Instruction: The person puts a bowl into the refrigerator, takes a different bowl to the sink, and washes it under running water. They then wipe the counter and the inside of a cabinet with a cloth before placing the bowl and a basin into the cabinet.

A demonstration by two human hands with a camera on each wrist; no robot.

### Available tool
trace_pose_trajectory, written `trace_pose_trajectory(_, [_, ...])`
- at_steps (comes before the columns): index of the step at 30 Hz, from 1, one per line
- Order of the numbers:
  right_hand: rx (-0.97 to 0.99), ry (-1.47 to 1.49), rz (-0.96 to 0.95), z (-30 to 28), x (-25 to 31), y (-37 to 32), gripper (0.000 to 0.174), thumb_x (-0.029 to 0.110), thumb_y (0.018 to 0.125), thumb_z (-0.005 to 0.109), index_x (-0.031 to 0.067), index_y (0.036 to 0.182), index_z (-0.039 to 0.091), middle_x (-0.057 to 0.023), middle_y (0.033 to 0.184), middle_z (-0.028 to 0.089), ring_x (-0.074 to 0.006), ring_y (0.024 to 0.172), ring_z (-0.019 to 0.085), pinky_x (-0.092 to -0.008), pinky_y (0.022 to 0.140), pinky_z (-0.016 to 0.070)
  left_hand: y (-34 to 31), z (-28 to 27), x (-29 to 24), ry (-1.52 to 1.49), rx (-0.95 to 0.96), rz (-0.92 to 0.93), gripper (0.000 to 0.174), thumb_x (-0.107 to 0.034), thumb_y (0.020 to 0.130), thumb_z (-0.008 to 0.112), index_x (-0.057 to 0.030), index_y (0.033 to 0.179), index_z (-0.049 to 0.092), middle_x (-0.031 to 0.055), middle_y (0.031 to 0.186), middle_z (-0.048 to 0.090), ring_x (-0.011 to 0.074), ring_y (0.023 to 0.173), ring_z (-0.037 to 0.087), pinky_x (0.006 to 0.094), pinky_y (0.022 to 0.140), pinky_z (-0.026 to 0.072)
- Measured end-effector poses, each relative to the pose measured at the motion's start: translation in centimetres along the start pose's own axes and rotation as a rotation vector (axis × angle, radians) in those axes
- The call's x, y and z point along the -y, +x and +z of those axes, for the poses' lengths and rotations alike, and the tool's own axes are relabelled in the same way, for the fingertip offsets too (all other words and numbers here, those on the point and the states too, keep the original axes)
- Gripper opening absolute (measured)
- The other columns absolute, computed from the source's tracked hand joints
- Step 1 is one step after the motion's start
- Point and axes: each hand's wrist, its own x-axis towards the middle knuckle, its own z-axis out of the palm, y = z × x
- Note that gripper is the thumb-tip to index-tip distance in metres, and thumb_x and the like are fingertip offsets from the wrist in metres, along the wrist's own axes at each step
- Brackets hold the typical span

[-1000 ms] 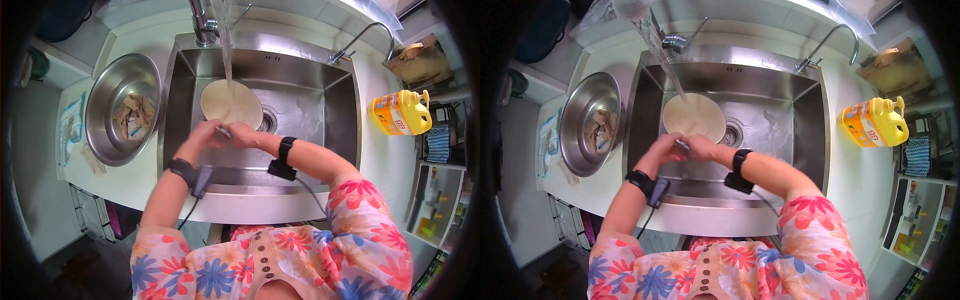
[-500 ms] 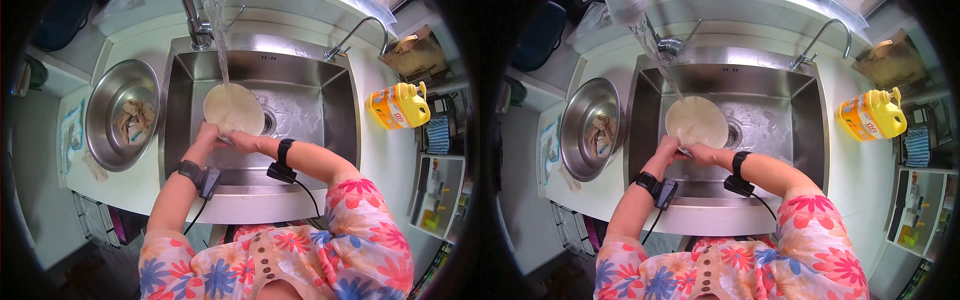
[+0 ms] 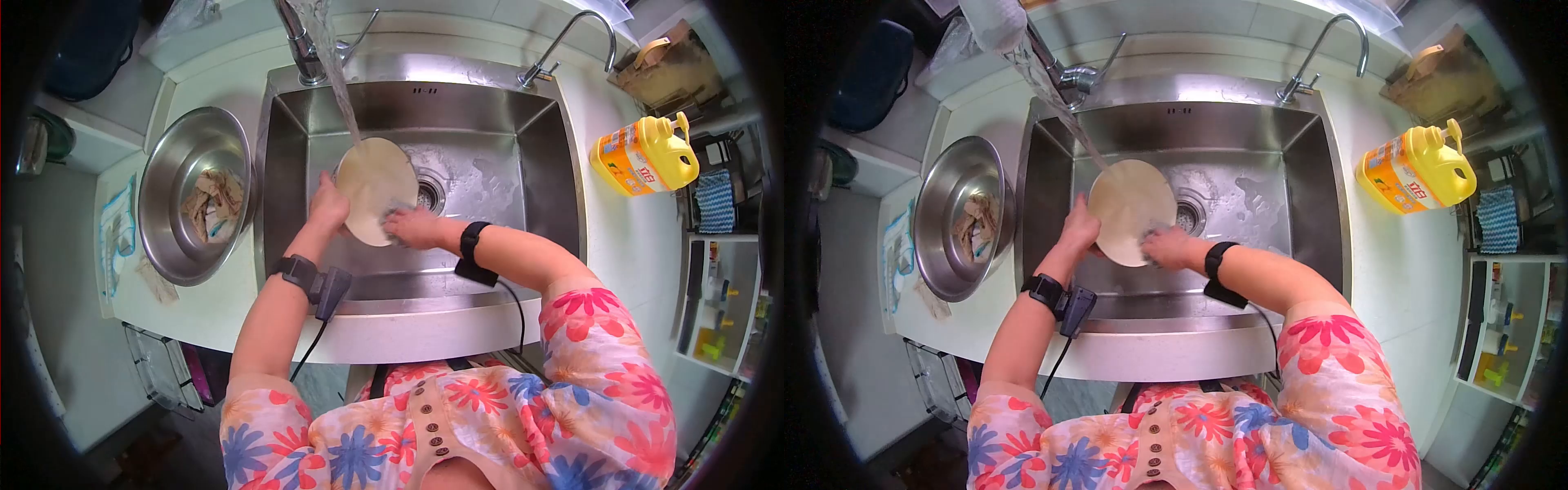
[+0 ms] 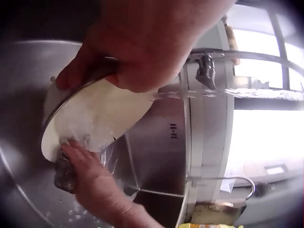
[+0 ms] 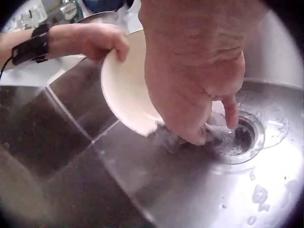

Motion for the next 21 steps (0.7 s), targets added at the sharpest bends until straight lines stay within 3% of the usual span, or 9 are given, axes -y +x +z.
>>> trace_pose_trajectory(1, [0.037, -0.342, 0.042, -0.4, -0.8, -0.8, 0.041, -0.002, 0.065, 0.047, 0.0065, 0.104, 0.055, -0.018, 0.1, 0.058, -0.0293, 0.093, 0.056, -0.0389, 0.072, 0.0473, -0.4, -0.3, -0.7, 0.216, 0.04, 0.034, 0.057, -0.002, 0.075, 0.041, -0.0039, 0.129, 0.022, 0.0262, 0.102, 0.053, 0.0368, 0.075, 0.061, 0.0376, 0.048, 0.0553])
trace_pose_trajectory(4, [0.172, -0.261, 0.242, -2.8, -3.8, -1.0, 0.029, -0.001, 0.066, 0.048, 0.0045, 0.091, 0.06, -0.0141, 0.081, 0.062, -0.0254, 0.075, 0.062, -0.036, 0.063, 0.0498, -0.1, -0.2, 0.5, 0.619, -0.058, 0.225, 0.062, -0.003, 0.075, 0.043, -0.0061, 0.13, 0.016, 0.0262, 0.105, 0.051, 0.0385, 0.078, 0.06, 0.0381, 0.048, 0.055])
trace_pose_trajectory(6, [-0.109, 0.207, 0.582, -5.6, -3.6, -2.5, 0.018, 0.0, 0.066, 0.052, 0.0017, 0.081, 0.061, -0.0119, 0.068, 0.062, -0.0227, 0.059, 0.061, -0.0315, 0.055, 0.0488, 0.4, -0.1, 2.0, 0.803, -0.198, 0.388, 0.063, -0.003, 0.075, 0.045, -0.0062, 0.13, 0.015, 0.0268, 0.106, 0.05, 0.0394, 0.076, 0.06, 0.038, 0.047, 0.0548])
trace_pose_trajectory(9, [-0.305, 0.534, 0.553, -4.9, -3.9, -0.7, 0.027, 0.008, 0.058, 0.061, 0.0019, 0.084, 0.062, -0.0191, 0.078, 0.062, -0.0345, 0.077, 0.06, -0.0382, 0.066, 0.0481, -0.2, -0.3, 1.8, 0.701, -0.204, 0.37, 0.062, -0.003, 0.074, 0.044, -0.0071, 0.13, 0.017, 0.0242, 0.105, 0.051, 0.0367, 0.08, 0.06, 0.0362, 0.046, 0.0544])
trace_pose_trajectory(10, [-0.271, 0.739, 0.562, -5.0, -2.8, 0.0, 0.031, 0.009, 0.058, 0.063, 0.0019, 0.088, 0.061, -0.0197, 0.082, 0.061, -0.0347, 0.079, 0.059, -0.0376, 0.068, 0.0478, -0.8, -0.6, 0.8, 0.36, -0.057, 0.115, 0.06, -0.003, 0.074, 0.044, -0.0073, 0.129, 0.02, 0.0223, 0.104, 0.052, 0.0346, 0.08, 0.06, 0.0353, 0.046, 0.0545])
trace_pose_trajectory(11, [-0.308, 0.549, 0.49, -5.5, -1.0, 0.5, 0.034, 0.011, 0.06, 0.063, 0.0021, 0.093, 0.059, -0.0201, 0.086, 0.061, -0.0338, 0.084, 0.059, -0.0369, 0.071, 0.0471, -1.3, -0.8, 0.0, 0.016, 0.086, -0.137, 0.058, -0.003, 0.074, 0.044, -0.0075, 0.128, 0.022, 0.0203, 0.104, 0.052, 0.0325, 0.08, 0.061, 0.0344, 0.046, 0.0545])
trace_pose_trajectory(16, [-0.173, 0.55, 0.443, -0.8, 0.1, 5.3, 0.04, 0.019, 0.073, 0.052, 0.0037, 0.109, 0.052, -0.0195, 0.107, 0.056, -0.0344, 0.1, 0.053, -0.0368, 0.086, 0.0401, -0.7, 1.0, 0.4, -0.258, 0.215, -0.173, 0.052, -0.002, 0.075, 0.044, -0.0068, 0.124, 0.027, 0.0172, 0.105, 0.051, 0.029, 0.073, 0.061, 0.033, 0.042, 0.0534])
trace_pose_trajectory(19, [-0.284, 0.976, 0.361, -1.9, 1.8, 4.9, 0.034, 0.02, 0.076, 0.047, 0.0029, 0.105, 0.054, -0.0184, 0.104, 0.056, -0.0325, 0.099, 0.053, -0.0371, 0.084, 0.0403, -0.4, 2.0, 1.9, -0.279, 0.25, -0.169, 0.048, -0.002, 0.076, 0.042, -0.0064, 0.122, 0.029, 0.0169, 0.105, 0.052, 0.0284, 0.07, 0.062, 0.0325, 0.04, 0.0528])
trace_pose_trajectory(21, [0.036, 1.261, 0.353, -1.4, 2.2, 4.5, 0.034, 0.015, 0.077, 0.044, 0.0041, 0.108, 0.053, -0.0142, 0.103, 0.056, -0.0275, 0.093, 0.055, -0.0338, 0.081, 0.0409, -0.3, 1.9, 2.1, -0.286, 0.274, -0.152, 0.047, -0.001, 0.076, 0.041, -0.0063, 0.122, 0.03, 0.0168, 0.104, 0.052, 0.0279, 0.07, 0.062, 0.0321, 0.04, 0.0526])
